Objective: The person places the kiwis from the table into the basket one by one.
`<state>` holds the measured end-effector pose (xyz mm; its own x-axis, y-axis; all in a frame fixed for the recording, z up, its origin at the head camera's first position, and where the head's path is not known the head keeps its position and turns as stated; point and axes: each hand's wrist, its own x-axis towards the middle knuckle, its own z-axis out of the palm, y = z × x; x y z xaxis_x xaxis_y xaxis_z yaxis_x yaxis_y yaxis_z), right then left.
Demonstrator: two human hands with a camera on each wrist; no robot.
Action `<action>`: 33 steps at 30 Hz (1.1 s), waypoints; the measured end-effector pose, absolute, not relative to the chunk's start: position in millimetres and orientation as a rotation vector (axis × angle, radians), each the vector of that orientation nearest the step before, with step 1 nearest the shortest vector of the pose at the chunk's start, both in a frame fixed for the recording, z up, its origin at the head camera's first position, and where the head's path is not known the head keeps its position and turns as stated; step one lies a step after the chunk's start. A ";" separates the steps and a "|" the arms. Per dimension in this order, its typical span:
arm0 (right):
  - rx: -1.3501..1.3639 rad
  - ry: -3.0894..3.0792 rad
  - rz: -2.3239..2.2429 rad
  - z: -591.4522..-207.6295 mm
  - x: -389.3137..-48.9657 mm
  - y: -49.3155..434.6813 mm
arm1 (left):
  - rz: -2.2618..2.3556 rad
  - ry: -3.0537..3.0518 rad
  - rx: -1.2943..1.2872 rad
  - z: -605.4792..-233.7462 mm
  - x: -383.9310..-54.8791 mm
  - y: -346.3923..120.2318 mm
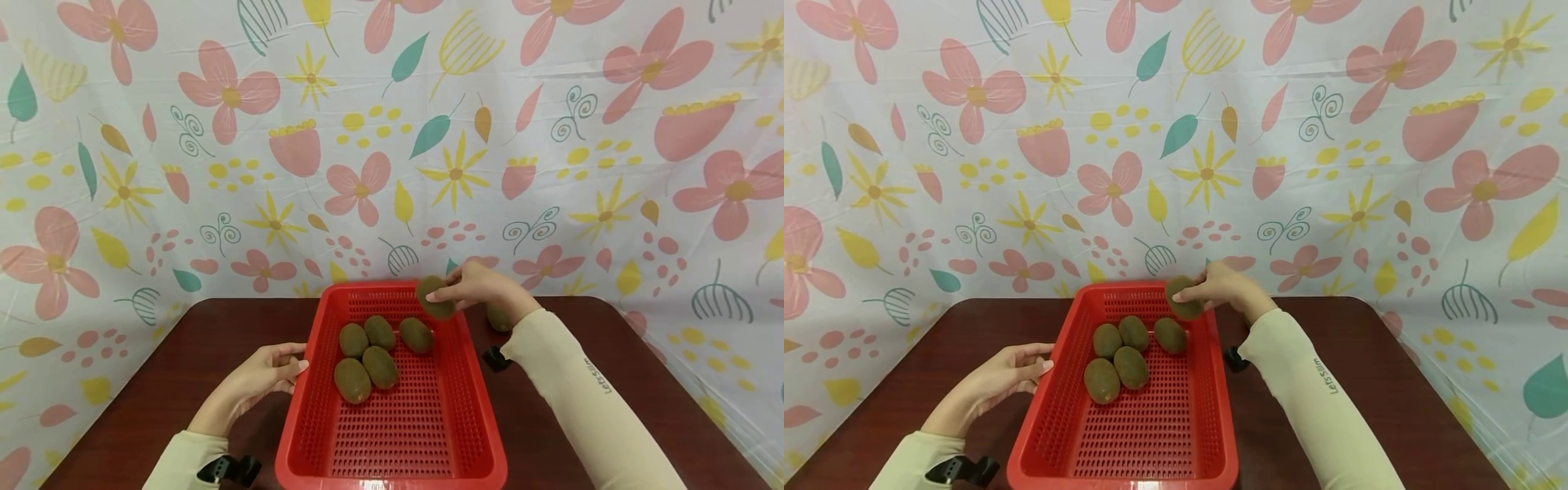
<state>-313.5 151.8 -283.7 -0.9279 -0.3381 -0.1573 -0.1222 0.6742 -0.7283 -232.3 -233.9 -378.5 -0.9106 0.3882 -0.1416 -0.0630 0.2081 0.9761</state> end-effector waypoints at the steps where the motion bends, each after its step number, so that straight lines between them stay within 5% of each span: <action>1: -0.360 2.610 -1.108 -285.0 -314.4 149.0 | 1.751 2.132 0.306 -378.3 -232.4 -233.7; 33: -0.389 2.575 -0.893 -344.1 -319.6 77.8 | 1.750 2.130 0.285 -379.8 -233.0 -233.7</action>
<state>-319.6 77.8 -344.1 -0.8870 -0.3773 -0.2661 -0.1314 0.7589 -0.6378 -233.0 -233.7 -379.8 -0.9116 0.3816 -0.1527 -0.0757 0.2093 0.9749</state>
